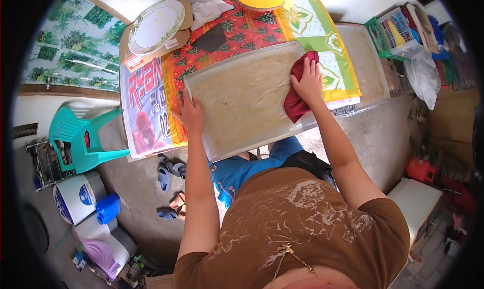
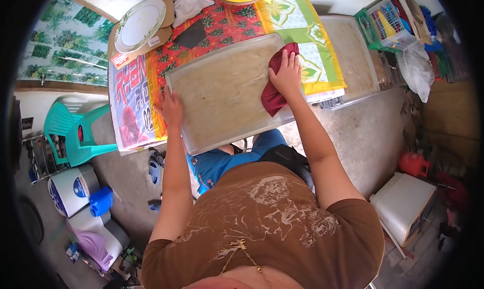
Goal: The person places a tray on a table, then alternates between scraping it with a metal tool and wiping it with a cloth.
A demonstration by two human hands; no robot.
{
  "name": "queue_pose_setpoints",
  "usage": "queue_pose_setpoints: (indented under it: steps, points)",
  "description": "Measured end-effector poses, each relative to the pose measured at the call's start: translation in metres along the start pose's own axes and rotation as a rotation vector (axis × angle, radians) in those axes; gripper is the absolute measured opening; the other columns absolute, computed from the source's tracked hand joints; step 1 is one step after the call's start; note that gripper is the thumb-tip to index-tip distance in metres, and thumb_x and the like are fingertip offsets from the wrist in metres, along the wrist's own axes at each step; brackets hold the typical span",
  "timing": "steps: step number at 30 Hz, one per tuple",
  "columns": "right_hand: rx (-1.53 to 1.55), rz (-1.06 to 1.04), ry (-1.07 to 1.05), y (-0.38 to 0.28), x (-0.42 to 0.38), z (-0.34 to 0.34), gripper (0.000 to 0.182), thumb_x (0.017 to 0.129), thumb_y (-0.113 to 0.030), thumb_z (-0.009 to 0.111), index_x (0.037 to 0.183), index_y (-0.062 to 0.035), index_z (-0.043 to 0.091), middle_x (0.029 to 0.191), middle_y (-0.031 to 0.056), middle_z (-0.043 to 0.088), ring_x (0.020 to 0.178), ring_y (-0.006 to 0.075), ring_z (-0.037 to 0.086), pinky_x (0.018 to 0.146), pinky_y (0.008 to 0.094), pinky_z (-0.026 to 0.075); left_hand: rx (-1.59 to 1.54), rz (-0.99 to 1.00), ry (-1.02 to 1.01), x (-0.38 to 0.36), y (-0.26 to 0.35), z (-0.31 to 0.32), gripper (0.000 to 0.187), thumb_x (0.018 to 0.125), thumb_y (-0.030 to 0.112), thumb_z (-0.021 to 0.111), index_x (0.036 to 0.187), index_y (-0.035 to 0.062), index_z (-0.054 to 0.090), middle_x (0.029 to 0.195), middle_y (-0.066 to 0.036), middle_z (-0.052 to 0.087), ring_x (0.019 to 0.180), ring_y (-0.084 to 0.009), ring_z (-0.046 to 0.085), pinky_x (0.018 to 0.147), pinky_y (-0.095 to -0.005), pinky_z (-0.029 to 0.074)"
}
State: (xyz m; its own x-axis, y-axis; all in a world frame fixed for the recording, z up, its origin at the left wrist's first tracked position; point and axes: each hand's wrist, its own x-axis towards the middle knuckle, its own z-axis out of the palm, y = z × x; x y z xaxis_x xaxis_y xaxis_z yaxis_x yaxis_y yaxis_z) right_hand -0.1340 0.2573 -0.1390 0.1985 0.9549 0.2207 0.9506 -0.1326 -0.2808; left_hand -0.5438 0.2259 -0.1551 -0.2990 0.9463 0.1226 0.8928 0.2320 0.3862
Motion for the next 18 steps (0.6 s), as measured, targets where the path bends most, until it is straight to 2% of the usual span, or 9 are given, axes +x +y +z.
queue_pose_setpoints:
  steps: [1, 5, 9, 14, 18]
  points:
    - [0.021, 0.026, -0.068, 0.000, 0.007, 0.001, 0.095, 0.083, -0.053, 0.062, 0.154, -0.0022, 0.021, 0.156, 0.0250, 0.029, 0.145, 0.0422, 0.026, 0.115, 0.0559, 0.026, 0.011, 0.003, 0.006, -0.001, 0.000, 0.001, 0.057, 0.102, 0.041, 0.040, 0.151, 0.0114, 0.035, 0.150, -0.012, 0.046, 0.147, -0.0290, 0.030, 0.112, -0.0697, 0.001]
    - [-0.062, 0.037, -0.139, -0.010, 0.055, 0.016, 0.096, 0.084, -0.060, 0.059, 0.153, -0.0016, 0.026, 0.157, 0.0241, 0.028, 0.146, 0.0393, 0.025, 0.116, 0.0539, 0.024, 0.051, 0.019, 0.004, -0.002, 0.004, 0.000, 0.057, 0.103, 0.042, 0.038, 0.151, 0.0115, 0.034, 0.150, -0.013, 0.045, 0.146, -0.0278, 0.031, 0.112, -0.0698, 0.002]
    - [-0.093, -0.091, -0.130, -0.042, 0.086, 0.034, 0.094, 0.085, -0.063, 0.057, 0.150, 0.0007, 0.033, 0.155, 0.0229, 0.033, 0.146, 0.0387, 0.027, 0.117, 0.0492, 0.024, 0.059, 0.017, 0.023, -0.003, 0.008, 0.001, 0.059, 0.103, 0.043, 0.038, 0.152, 0.0117, 0.031, 0.150, -0.013, 0.045, 0.146, -0.0272, 0.032, 0.112, -0.0698, 0.003]
    - [0.076, -0.351, -0.176, -0.124, 0.063, 0.055, 0.088, 0.088, -0.055, 0.058, 0.147, 0.0051, 0.035, 0.152, 0.0283, 0.034, 0.144, 0.0392, 0.031, 0.119, 0.0436, 0.025, -0.045, -0.009, 0.011, 0.001, 0.004, 0.004, 0.060, 0.104, 0.044, 0.034, 0.154, 0.0123, 0.027, 0.153, -0.009, 0.043, 0.147, -0.0256, 0.030, 0.113, -0.0679, -0.003]
    - [0.148, -0.513, -0.237, -0.189, 0.033, 0.060, 0.085, 0.088, -0.051, 0.060, 0.146, 0.0052, 0.036, 0.152, 0.0272, 0.035, 0.144, 0.0392, 0.031, 0.118, 0.0455, 0.026, -0.221, -0.073, -0.037, 0.002, 0.002, 0.002, 0.061, 0.105, 0.047, 0.029, 0.155, 0.0126, 0.025, 0.155, -0.004, 0.041, 0.148, -0.0239, 0.027, 0.113, -0.0657, -0.009]
